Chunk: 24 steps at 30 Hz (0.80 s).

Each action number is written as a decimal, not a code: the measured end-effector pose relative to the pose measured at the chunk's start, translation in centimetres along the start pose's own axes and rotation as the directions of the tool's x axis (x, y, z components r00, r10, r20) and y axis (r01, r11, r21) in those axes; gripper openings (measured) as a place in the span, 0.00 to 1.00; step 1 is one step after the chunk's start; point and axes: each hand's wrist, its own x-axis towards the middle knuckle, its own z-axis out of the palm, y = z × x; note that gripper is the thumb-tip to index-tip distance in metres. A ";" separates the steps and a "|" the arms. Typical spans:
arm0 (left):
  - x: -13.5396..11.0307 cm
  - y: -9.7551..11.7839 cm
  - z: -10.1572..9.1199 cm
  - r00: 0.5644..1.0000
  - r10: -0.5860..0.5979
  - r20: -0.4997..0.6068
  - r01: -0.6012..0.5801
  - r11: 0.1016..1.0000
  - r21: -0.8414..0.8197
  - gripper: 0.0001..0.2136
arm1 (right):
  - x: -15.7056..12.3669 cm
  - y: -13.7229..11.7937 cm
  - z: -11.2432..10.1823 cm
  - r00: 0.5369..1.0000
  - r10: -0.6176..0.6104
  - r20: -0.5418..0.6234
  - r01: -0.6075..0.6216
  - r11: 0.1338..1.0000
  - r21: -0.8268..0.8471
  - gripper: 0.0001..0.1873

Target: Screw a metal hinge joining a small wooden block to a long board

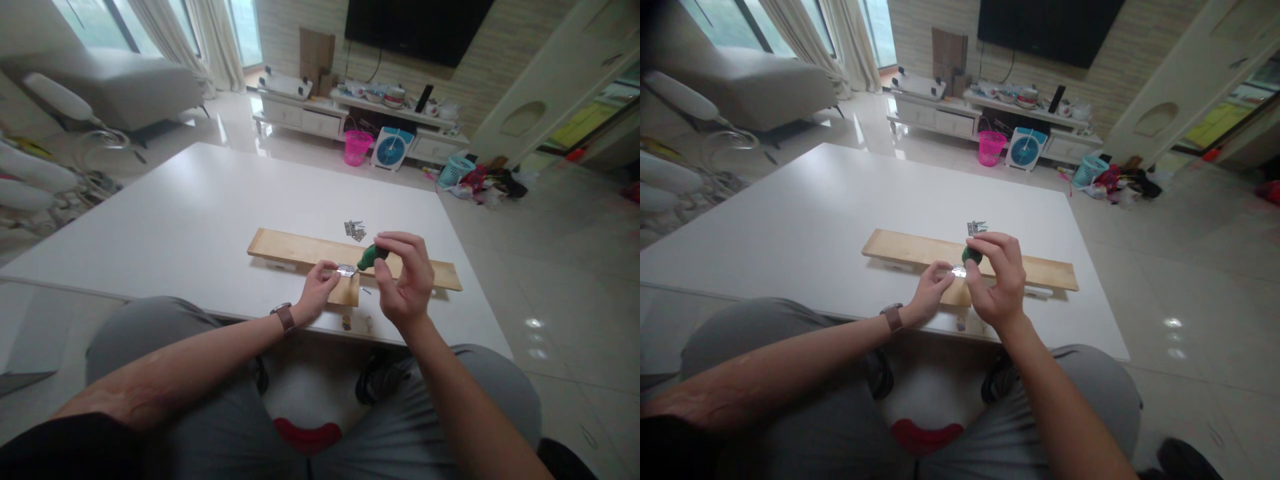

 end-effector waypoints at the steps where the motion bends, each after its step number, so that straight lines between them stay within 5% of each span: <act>1: 0.0 0.0 0.0 1.000 -0.001 -0.001 0.001 1.000 -0.002 0.23 | 0.1 0.0 0.0 1.000 -0.012 0.015 0.012 1.000 0.015 0.17; 10: 0.1 0.0 0.0 1.000 0.007 0.007 -0.007 1.000 -0.005 0.23 | 0.0 0.1 0.1 0.999 0.007 -0.045 -0.009 0.999 -0.035 0.13; 17: 0.1 0.0 0.0 1.000 0.004 0.004 -0.004 1.000 -0.009 0.24 | 0.2 -0.2 0.0 1.000 -0.019 0.021 0.019 1.000 0.023 0.20; 24: -0.1 0.3 0.1 1.000 0.006 0.003 -0.006 1.000 -0.001 0.23 | -0.1 0.1 0.1 0.999 0.023 -0.029 -0.024 0.999 -0.045 0.13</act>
